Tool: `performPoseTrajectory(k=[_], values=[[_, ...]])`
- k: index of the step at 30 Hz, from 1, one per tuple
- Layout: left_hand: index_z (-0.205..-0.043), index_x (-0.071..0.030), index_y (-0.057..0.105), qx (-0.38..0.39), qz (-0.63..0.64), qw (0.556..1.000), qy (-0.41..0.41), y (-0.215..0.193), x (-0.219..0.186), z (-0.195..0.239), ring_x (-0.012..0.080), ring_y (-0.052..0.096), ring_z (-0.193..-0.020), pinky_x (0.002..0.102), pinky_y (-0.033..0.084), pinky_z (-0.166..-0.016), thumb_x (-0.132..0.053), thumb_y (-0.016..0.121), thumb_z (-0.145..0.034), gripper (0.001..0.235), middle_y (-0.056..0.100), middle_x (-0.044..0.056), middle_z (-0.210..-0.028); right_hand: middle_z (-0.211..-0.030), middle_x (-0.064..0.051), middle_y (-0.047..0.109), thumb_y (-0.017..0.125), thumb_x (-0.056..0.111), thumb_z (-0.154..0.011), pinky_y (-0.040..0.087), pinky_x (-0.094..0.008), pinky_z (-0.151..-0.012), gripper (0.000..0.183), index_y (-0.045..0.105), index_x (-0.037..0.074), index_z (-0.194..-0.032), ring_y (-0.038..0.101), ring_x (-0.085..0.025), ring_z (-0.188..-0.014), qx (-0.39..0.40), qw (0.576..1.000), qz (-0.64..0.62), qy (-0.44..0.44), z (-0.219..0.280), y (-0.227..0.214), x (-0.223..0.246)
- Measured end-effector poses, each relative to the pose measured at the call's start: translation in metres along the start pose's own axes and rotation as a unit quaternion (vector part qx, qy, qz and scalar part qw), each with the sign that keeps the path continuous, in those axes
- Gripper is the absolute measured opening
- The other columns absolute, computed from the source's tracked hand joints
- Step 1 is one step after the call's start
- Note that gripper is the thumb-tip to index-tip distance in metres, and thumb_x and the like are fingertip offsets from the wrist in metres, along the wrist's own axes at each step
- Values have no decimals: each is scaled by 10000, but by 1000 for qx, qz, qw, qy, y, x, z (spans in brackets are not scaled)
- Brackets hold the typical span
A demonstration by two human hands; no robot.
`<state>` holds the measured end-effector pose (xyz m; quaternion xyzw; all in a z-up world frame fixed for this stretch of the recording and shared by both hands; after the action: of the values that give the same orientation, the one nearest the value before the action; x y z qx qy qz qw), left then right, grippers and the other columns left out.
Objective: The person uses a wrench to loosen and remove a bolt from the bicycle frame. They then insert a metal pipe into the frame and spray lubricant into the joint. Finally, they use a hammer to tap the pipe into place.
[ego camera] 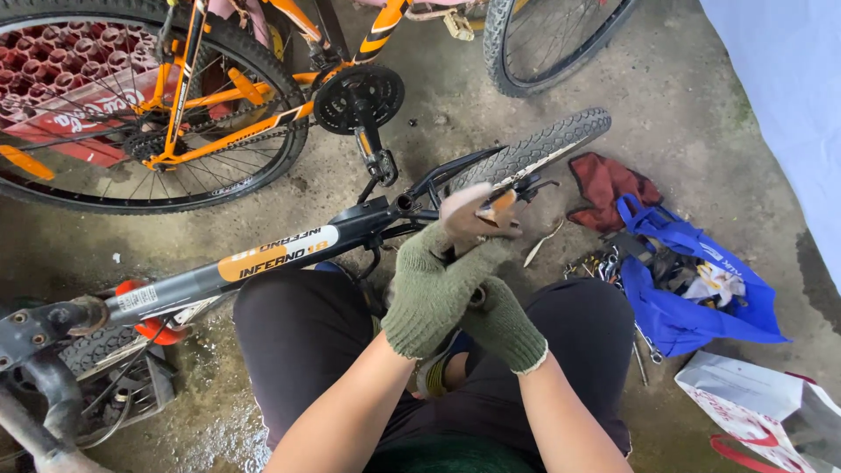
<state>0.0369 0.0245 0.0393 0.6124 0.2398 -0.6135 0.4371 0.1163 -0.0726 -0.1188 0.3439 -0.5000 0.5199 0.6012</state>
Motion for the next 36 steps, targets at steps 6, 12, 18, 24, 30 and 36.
performPoseTrajectory(k=[6, 12, 18, 24, 30, 36], values=[[-951, 49, 766, -39, -103, 990, 94, -2, -13, 4, 526, 694, -1057, 565, 592, -815, -157, 867, -766, 295, 742, 336, -1024, -926, -84, 814, 781, 38, -750, 596, -288, -650, 292, 745, 42, -1040, 754, -174, -742, 10, 998, 57, -13, -3, -3, 8], [-1076, -115, 758, -33, -49, 996, 63, -1, -2, -7, 234, 770, -1064, 349, 617, -910, -251, 855, -808, 316, 801, 120, -1065, -622, 253, 672, 892, 748, -471, 616, -267, -550, 395, 574, 590, -644, 717, -131, -680, -115, 947, 295, 54, -7, -5, -26], [-1294, 136, 609, -9, -7, 997, -82, 3, -9, -2, 114, 576, -1247, 121, 408, -1121, -68, 557, -1010, 354, 745, 117, -1161, -1013, -85, 800, 800, 23, -753, 626, -294, -732, 384, 698, 50, -1123, 763, -187, -833, 8, 999, 26, -39, -1, 3, 17], [-987, -51, 755, -45, -109, 990, 76, -4, -18, -5, 377, 777, -975, 446, 606, -853, -243, 737, -923, 203, 790, 215, -929, -952, -87, 808, 783, 8, -746, 620, -279, -683, 330, 725, 31, -1070, 754, -168, -771, 8, 998, 47, -33, -1, 5, 31], [-1051, -30, 738, -14, -65, 996, 60, -3, -15, -4, 303, 781, -933, 428, 639, -828, -191, 711, -942, 197, 791, 199, -939, -981, -86, 810, 822, 57, -720, 626, -303, -733, 338, 732, 33, -1045, 758, -186, -808, 30, 996, 65, -49, -1, 7, 43], [-1206, 132, 695, -35, -49, 998, -7, -12, -1, -2, 232, 605, -1205, 236, 444, -1132, -107, 537, -1035, 333, 730, 155, -1057, -960, -81, 813, 765, 55, -744, 592, -284, -680, 346, 722, 28, -1086, 742, -163, -760, 5, 992, 74, -103, 4, 7, 75]])
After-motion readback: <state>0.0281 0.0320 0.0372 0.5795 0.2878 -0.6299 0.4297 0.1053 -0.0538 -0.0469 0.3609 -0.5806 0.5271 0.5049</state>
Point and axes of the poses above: each hand's wrist, its own z-axis away from the middle knuckle, its own y-axis out of the palm, x = y × z, the point moved 9 cm from there along -z, towards the middle knuckle
